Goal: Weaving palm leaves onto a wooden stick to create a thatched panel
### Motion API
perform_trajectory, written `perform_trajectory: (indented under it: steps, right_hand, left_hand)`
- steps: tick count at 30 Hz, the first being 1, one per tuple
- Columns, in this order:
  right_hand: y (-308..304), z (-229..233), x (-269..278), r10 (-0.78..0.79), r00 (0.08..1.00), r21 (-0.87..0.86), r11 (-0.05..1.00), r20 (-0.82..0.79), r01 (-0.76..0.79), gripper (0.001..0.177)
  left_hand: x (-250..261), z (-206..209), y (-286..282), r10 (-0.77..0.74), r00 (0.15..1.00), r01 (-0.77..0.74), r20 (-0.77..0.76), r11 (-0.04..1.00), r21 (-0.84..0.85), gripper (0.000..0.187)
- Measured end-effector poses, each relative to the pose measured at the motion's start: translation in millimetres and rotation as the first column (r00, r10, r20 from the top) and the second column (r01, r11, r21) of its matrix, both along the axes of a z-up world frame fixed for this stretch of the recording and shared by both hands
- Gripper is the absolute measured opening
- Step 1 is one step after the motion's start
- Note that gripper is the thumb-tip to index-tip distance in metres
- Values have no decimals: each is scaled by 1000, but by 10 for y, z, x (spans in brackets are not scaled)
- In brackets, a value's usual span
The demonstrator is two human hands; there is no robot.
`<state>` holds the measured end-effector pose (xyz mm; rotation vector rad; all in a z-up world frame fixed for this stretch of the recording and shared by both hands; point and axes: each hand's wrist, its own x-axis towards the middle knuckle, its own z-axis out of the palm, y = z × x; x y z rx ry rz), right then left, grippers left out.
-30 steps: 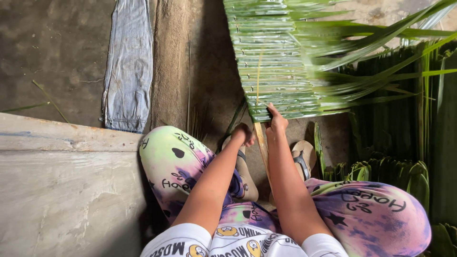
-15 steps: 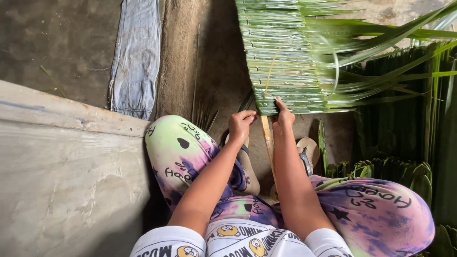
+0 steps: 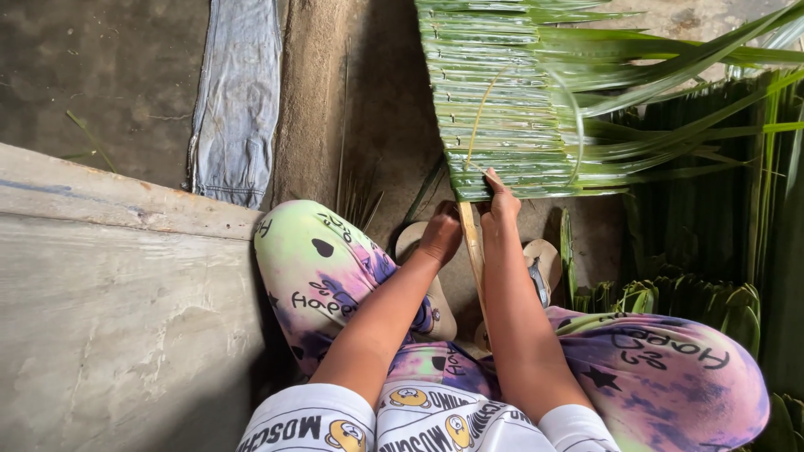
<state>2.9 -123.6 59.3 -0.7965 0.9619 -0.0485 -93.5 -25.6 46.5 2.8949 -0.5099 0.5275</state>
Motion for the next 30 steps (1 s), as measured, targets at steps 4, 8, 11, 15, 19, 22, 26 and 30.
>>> perform_trajectory:
  steps: [4, 8, 11, 15, 19, 22, 26, 30]
  right_hand:
    - [-71, -169, -11, 100, 995, -10, 995, -19, -101, 43]
    - [-107, -149, -9, 129, 991, 17, 991, -19, -129, 41]
    - [-97, -72, -50, 123, 992, 48, 991, -2, -123, 40]
    - [-82, -166, 60, 117, 993, 91, 989, 23, -119, 40]
    - [-89, -148, 34, 88, 996, 69, 994, 24, -90, 40]
    - [-79, -236, 48, 80, 997, 75, 994, 22, -82, 42]
    - [-65, -140, 41, 79, 997, 58, 995, 24, -81, 45]
    - [-58, 0, -9, 86, 996, 41, 995, 27, -87, 44]
  left_hand:
    - [-22, -516, 66, -74, 912, 111, -404, 991, 70, 10]
    - [121, -526, 77, 16, 566, -406, -824, 875, -263, 23]
    - [159, -405, 57, -29, 667, -592, -745, 586, -553, 37]
    - [342, -675, 169, 97, 776, -591, -623, 457, -665, 23]
    - [417, -882, 140, 203, 749, -629, -630, 515, -582, 23]
    - [427, -830, 128, 179, 649, -739, -739, 381, -556, 36]
    - [526, -859, 60, 186, 625, -772, -758, 293, -565, 36]
    - [592, -1315, 37, 223, 690, -722, -689, 287, -630, 30]
